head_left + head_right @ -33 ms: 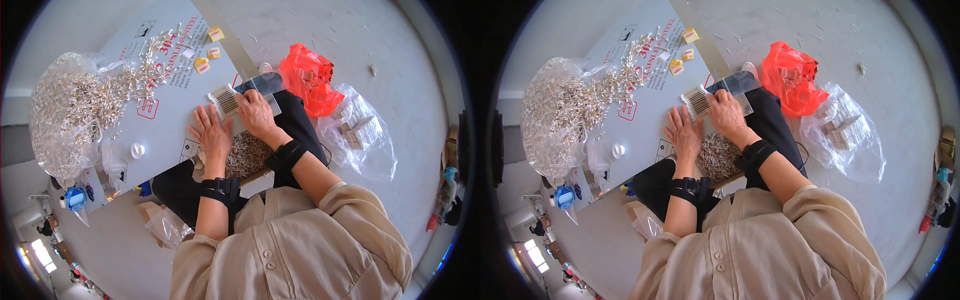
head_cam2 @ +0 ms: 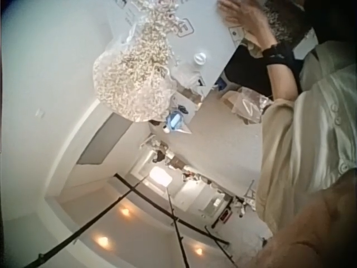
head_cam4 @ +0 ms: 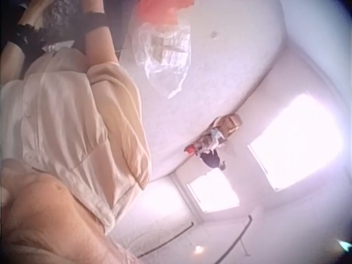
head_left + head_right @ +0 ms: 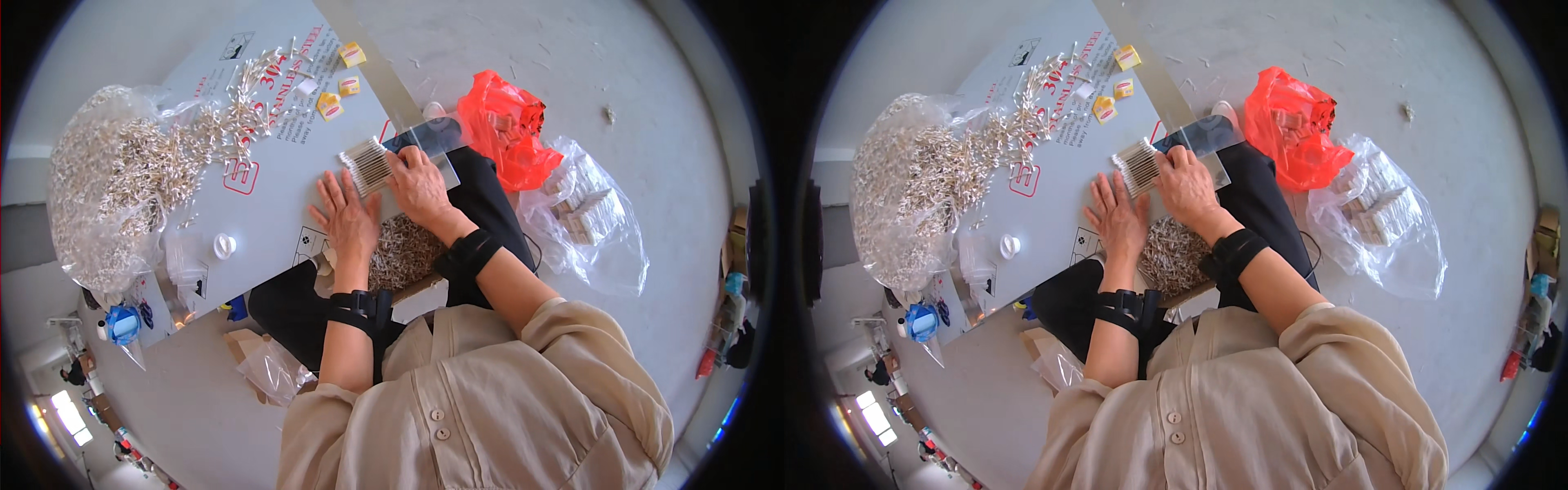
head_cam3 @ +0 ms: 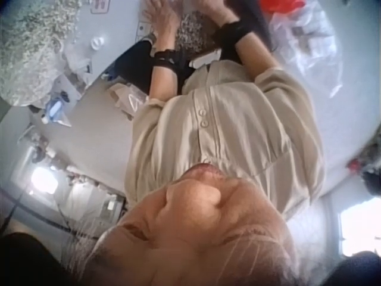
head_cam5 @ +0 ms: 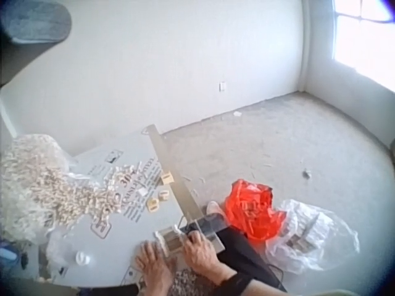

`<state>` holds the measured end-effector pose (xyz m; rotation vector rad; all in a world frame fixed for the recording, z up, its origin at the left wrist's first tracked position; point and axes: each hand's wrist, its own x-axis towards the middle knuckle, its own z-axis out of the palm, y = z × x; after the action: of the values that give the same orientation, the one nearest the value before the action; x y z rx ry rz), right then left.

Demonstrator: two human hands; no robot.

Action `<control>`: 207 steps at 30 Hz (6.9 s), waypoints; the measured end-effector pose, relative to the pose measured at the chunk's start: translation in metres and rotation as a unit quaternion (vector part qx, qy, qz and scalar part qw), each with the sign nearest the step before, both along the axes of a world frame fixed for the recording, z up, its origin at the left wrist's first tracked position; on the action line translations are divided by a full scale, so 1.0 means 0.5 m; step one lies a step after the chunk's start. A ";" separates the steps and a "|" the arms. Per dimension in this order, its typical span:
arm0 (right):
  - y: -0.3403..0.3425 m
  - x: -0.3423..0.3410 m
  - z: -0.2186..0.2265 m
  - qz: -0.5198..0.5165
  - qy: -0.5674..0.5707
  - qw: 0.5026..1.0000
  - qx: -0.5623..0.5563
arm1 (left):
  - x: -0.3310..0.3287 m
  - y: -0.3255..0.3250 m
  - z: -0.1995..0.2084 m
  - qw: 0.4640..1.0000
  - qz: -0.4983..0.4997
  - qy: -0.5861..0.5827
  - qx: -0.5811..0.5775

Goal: Manually sorting, aligning, and packaging cotton swabs into bundles or containers at a workbench.

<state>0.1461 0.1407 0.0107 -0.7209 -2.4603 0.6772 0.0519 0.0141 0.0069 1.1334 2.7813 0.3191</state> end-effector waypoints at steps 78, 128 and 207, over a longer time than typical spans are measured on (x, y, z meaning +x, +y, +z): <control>0.021 0.082 -0.037 0.008 0.137 0.956 -0.258 | -0.054 -0.092 -0.058 0.720 0.106 -0.365 0.581; 0.120 -0.181 0.058 0.212 -0.113 0.968 0.068 | -0.107 0.013 -0.025 0.894 0.063 -0.066 0.440; 0.049 0.019 0.008 0.043 0.039 0.998 -0.040 | 0.006 0.027 0.015 0.991 -0.133 -0.008 0.024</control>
<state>0.1555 0.1651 0.0146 -0.6093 -2.4161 0.8254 0.0551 0.0274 0.0144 1.4840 2.5766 0.3659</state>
